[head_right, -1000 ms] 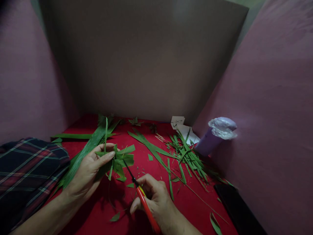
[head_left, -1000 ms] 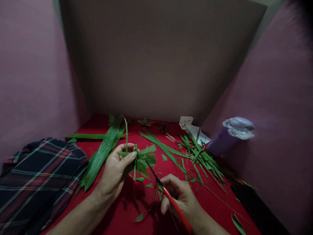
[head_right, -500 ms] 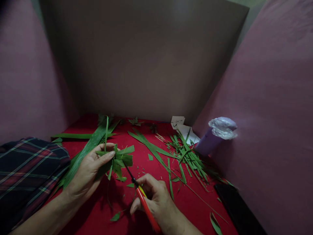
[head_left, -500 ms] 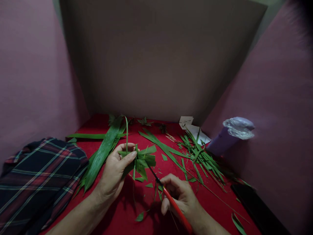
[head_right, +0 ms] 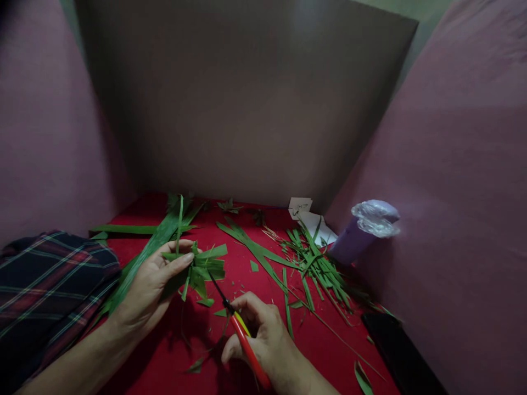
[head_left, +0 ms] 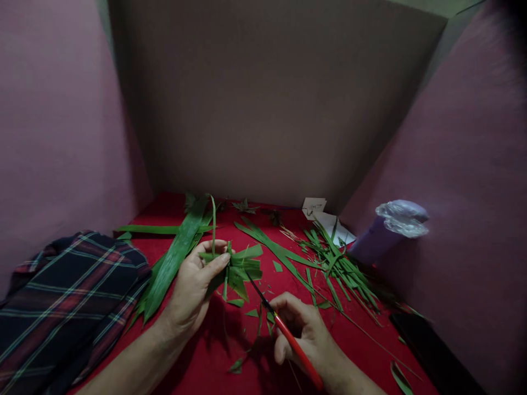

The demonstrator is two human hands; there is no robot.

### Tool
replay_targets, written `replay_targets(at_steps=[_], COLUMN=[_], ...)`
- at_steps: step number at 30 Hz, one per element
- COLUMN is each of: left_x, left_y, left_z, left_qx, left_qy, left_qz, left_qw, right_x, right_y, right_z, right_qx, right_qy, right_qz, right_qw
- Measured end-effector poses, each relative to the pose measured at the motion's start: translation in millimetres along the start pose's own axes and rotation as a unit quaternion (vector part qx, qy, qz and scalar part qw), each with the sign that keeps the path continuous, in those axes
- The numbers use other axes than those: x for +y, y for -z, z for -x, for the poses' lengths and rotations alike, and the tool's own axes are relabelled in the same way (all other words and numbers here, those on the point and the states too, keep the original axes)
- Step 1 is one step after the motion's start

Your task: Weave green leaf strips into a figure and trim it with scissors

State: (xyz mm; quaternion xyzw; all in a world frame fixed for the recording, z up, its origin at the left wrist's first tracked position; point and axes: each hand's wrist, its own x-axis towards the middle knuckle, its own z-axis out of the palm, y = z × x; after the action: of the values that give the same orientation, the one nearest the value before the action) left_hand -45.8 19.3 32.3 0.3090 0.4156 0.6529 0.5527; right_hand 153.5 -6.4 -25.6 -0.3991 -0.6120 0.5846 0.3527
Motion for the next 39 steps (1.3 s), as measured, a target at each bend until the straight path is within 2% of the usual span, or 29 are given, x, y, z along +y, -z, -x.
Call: replay_targets(at_steps=[6, 15, 17, 20, 22, 27, 32, 36, 39], left_x=[3, 4, 1, -2, -4, -7, -11, -16, -18], left_y=[1.5, 7.9, 9.0, 8.9, 7.9, 4.6, 5.3, 8.4, 8.9], left_z=[-3, -9, -10, -8, -7, -5, -4, -4, -4], left_qx=[0.012, 0.029, 0.031, 0.025, 0.015, -0.007, -0.059, -0.084, -0.108], left_qy=[-0.006, -0.013, -0.004, 0.012, 0.031, 0.094, 0.118, 0.120, 0.131], left_qz=[0.003, 0.027, 0.028, 0.030, 0.031, 0.021, 0.016, 0.013, 0.006], left_qw=[1.000, 0.999, 0.999, 0.999, 0.999, 0.995, 0.991, 0.989, 0.986], right_x=[-2, -4, -3, -3, -4, -11, -17, -12, -5], right_y=[0, 2, 3, 6, 8, 8, 7, 10, 13], right_z=[0, -6, -9, -14, -17, -17, -11, -15, -20], right_qx=[-0.008, 0.035, 0.078, 0.179, 0.203, 0.158, 0.154, 0.127, 0.135], right_qy=[0.002, 0.012, 0.031, 0.057, 0.057, 0.069, 0.120, 0.105, 0.108], right_qz=[0.015, 0.036, 0.024, -0.033, -0.092, -0.182, -0.174, -0.176, -0.186], right_qw=[1.000, 0.999, 0.996, 0.982, 0.973, 0.968, 0.965, 0.970, 0.967])
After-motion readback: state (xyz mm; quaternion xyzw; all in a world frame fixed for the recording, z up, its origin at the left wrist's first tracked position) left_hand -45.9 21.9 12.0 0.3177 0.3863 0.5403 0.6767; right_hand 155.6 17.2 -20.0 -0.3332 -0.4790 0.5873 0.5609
